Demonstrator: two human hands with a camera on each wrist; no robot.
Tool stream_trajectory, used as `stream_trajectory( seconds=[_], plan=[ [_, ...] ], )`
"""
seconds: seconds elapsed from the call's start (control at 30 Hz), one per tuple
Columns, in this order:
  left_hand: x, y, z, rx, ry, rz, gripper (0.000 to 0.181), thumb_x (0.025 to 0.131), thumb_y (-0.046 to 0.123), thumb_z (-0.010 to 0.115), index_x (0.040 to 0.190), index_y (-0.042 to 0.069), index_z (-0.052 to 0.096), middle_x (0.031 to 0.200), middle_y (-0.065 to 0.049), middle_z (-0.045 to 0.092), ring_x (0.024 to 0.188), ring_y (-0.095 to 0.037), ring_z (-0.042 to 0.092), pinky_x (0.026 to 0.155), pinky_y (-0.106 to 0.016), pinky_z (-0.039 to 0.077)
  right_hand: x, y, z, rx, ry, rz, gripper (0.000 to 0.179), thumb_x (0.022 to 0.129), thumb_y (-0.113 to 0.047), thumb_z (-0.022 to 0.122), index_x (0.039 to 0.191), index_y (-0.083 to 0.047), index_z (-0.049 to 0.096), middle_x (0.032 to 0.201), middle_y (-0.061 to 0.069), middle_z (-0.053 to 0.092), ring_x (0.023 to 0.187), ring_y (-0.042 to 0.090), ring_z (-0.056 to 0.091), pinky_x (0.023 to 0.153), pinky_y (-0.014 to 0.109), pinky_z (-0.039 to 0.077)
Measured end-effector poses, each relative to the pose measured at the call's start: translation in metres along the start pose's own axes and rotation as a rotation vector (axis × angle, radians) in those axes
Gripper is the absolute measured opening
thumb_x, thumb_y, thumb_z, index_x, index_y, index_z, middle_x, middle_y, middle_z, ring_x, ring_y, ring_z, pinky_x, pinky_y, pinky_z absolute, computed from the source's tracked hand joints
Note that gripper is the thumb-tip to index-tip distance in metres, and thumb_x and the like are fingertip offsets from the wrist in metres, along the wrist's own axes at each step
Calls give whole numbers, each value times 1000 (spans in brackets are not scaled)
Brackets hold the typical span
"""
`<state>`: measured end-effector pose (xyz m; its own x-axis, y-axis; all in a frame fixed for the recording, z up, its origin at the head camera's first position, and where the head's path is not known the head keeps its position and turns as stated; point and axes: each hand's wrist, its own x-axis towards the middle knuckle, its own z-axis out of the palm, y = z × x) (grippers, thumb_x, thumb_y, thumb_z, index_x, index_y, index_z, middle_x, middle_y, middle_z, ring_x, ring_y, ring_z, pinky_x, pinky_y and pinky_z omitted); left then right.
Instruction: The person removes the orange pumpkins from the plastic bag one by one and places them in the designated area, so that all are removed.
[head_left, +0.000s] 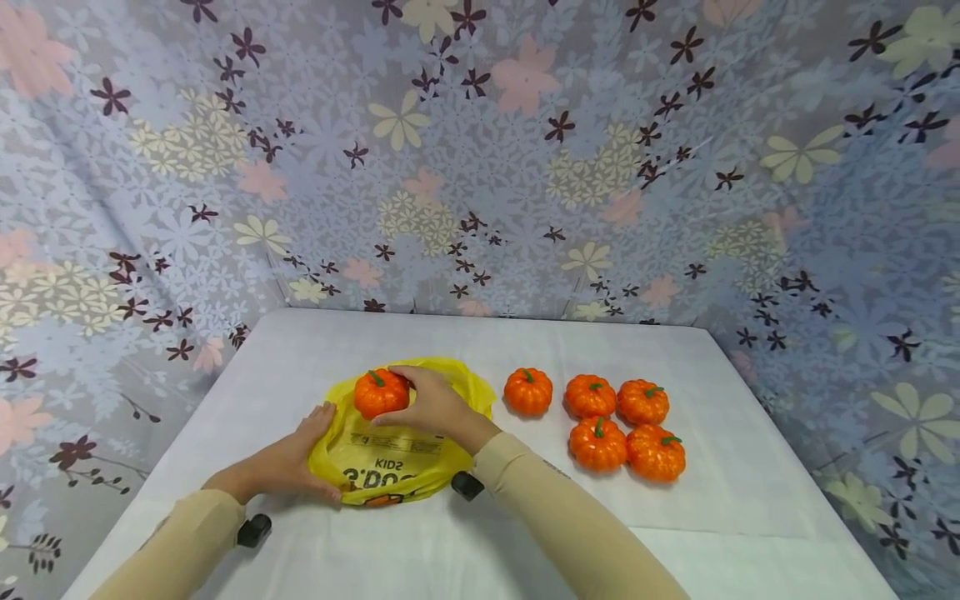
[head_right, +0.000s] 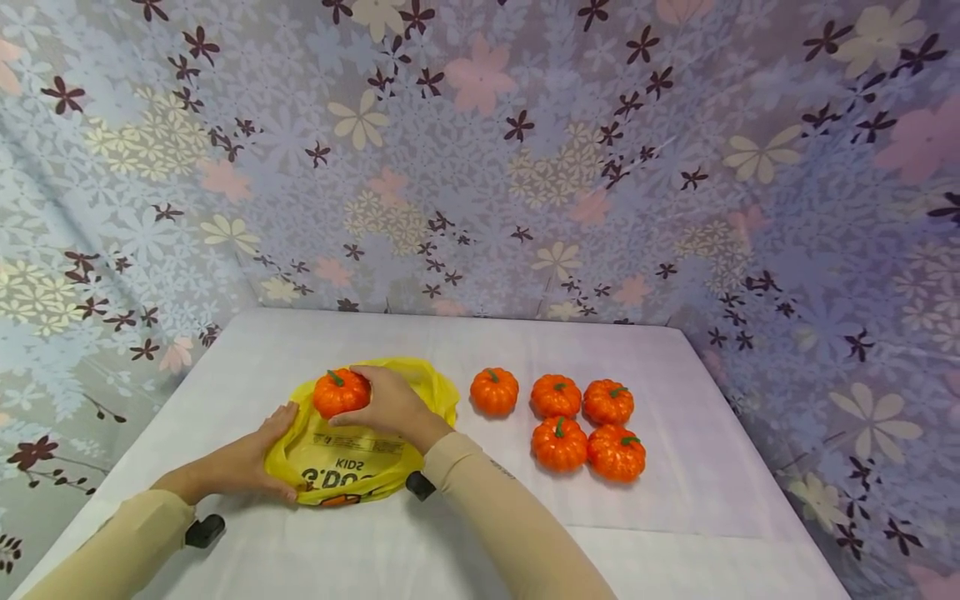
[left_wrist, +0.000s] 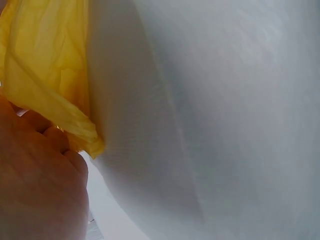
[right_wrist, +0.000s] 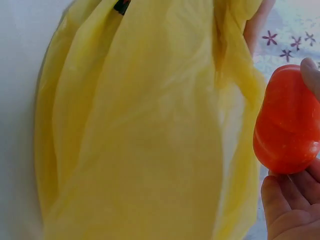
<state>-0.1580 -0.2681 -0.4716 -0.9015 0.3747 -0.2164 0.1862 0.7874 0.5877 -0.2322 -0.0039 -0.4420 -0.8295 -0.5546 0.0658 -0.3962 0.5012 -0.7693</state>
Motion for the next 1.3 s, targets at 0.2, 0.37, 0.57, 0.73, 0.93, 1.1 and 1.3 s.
stream_trajectory(
  seconds=[0.2, 0.37, 0.57, 0.73, 0.93, 1.1, 1.3],
  plan=[
    [0, -1, 1, 2, 5, 0, 142, 64, 55, 91, 159, -4, 3, 164, -29, -1, 149, -47, 0, 117, -63, 8, -12, 2, -16, 46, 9, -13, 90, 77, -45, 87, 151, -12, 47, 144, 0, 54, 126, 14, 55, 103, 36, 48],
    [2, -3, 0, 2, 12, -3, 143, 64, 55, 91, 159, -3, 2, 164, -27, -1, 150, -46, 0, 117, -63, 8, -29, 14, -39, 18, 47, 8, 91, 76, -46, 88, 150, -11, 47, 147, 3, 52, 129, 19, 54, 106, 38, 46],
    [3, -5, 1, 5, 18, 2, 143, 64, 55, 92, 159, -3, 3, 164, -28, 0, 149, -47, 1, 117, -64, 8, -65, 33, -71, -2, 120, 96, 87, 74, -36, 91, 146, -10, 52, 143, 6, 55, 126, 27, 57, 102, 42, 49],
    [2, -8, 2, 3, 20, -3, 143, 64, 55, 91, 159, -4, 3, 164, -28, 0, 149, -48, 1, 117, -64, 7, -99, 48, -94, -110, 193, 132, 81, 70, -30, 94, 139, -11, 57, 135, 6, 60, 122, 27, 57, 100, 47, 50],
    [-2, -11, 0, 13, 36, 19, 142, 64, 54, 91, 158, -6, 4, 163, -30, 1, 148, -49, 2, 116, -65, 7, -133, 71, -107, -209, 169, 161, 84, 69, -29, 94, 141, -7, 55, 135, 11, 58, 119, 28, 58, 100, 47, 50],
    [-4, -11, -2, 3, 35, 40, 142, 64, 53, 91, 157, -7, 2, 162, -32, -1, 148, -51, 1, 116, -66, 6, -146, 80, -112, -307, 162, 154, 82, 66, -31, 95, 136, -6, 60, 130, 10, 62, 116, 29, 59, 100, 49, 49],
    [-4, -9, -2, -14, 20, 7, 143, 64, 53, 92, 158, -5, 1, 163, -31, -2, 148, -50, 0, 116, -66, 6, -148, 80, -108, -368, 115, 155, 82, 65, -34, 96, 134, -5, 62, 126, 7, 66, 116, 28, 61, 102, 47, 48]
  ],
)
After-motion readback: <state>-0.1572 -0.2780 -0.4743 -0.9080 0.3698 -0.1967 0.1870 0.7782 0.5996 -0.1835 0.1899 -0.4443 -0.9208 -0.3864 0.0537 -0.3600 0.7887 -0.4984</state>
